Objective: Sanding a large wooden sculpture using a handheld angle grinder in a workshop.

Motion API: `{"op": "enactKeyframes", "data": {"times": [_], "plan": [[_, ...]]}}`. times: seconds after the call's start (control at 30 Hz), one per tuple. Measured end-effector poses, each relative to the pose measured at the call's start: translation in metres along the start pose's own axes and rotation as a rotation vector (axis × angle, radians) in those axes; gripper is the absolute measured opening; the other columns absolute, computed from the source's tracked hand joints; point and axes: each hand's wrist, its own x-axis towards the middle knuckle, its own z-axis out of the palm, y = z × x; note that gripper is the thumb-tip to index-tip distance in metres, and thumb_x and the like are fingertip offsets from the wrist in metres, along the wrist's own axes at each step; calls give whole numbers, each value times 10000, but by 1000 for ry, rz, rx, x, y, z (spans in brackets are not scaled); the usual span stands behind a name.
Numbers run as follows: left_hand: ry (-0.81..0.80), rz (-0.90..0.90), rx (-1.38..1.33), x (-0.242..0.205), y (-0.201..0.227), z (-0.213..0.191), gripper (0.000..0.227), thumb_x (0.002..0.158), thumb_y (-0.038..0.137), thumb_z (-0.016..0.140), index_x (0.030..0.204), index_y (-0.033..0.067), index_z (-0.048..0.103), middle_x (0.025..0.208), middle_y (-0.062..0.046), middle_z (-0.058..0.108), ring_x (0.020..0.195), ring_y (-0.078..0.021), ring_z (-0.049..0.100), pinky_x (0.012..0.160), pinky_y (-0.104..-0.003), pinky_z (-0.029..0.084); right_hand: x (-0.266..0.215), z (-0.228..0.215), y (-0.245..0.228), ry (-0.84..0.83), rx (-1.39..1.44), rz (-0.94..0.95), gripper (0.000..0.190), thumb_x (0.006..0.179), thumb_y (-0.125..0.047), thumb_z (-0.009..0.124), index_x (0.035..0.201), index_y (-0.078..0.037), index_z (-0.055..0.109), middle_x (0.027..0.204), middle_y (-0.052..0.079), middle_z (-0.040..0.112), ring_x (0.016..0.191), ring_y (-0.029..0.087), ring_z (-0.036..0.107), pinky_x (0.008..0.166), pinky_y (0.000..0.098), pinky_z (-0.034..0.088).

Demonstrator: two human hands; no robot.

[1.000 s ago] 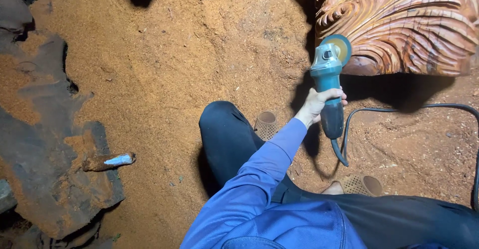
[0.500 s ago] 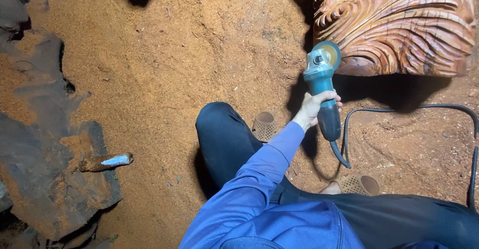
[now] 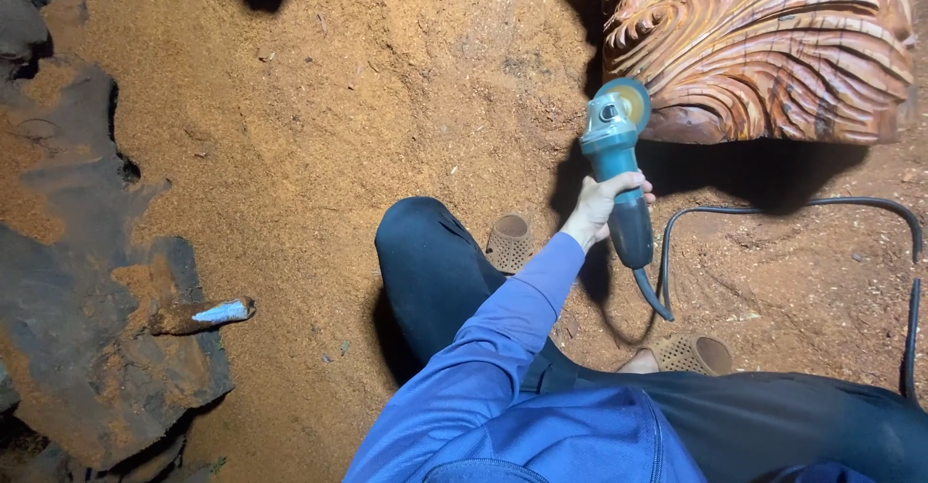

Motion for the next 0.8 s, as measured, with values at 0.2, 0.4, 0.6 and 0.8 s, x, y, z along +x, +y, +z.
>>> {"op": "enactKeyframes", "data": {"times": [0.2, 0.4, 0.6, 0.8], "plan": [[-6, 2, -2, 1, 2, -2, 391, 753, 115, 856, 1021, -74, 643, 830, -222, 737, 673, -292, 759, 626, -426, 652, 29, 32, -28, -7, 0, -4, 828, 783, -219, 909, 1457, 78, 530, 1282, 274, 614, 1044, 392, 692, 820, 437, 610], [8, -5, 56, 3, 2, 9, 425, 714, 96, 868, 1008, -93, 628, 803, -236, 724, 647, -296, 747, 606, -413, 637, 24, 77, -34, -11, -25, 3, 870, 761, -235, 923, 1468, 75, 522, 1279, 273, 611, 1032, 394, 694, 801, 439, 617], [-49, -18, 172, -3, 16, 34, 457, 695, 105, 913, 946, -118, 602, 786, -238, 723, 634, -266, 746, 579, -387, 636, 13, 106, -48, 20, -125, 24, 912, 739, -250, 937, 1480, 73, 514, 1275, 272, 608, 1020, 397, 696, 782, 441, 623], [20, -53, 19, -26, 27, 64, 724, 743, 342, 960, 1054, -107, 485, 878, -247, 713, 722, -221, 726, 646, -370, 608, 26, 151, -53, -263, -108, 106, 1220, 715, -367, 872, 1660, -85, 153, 1605, 265, 370, 1390, 486, 434, 1144, 589, 385]]}}
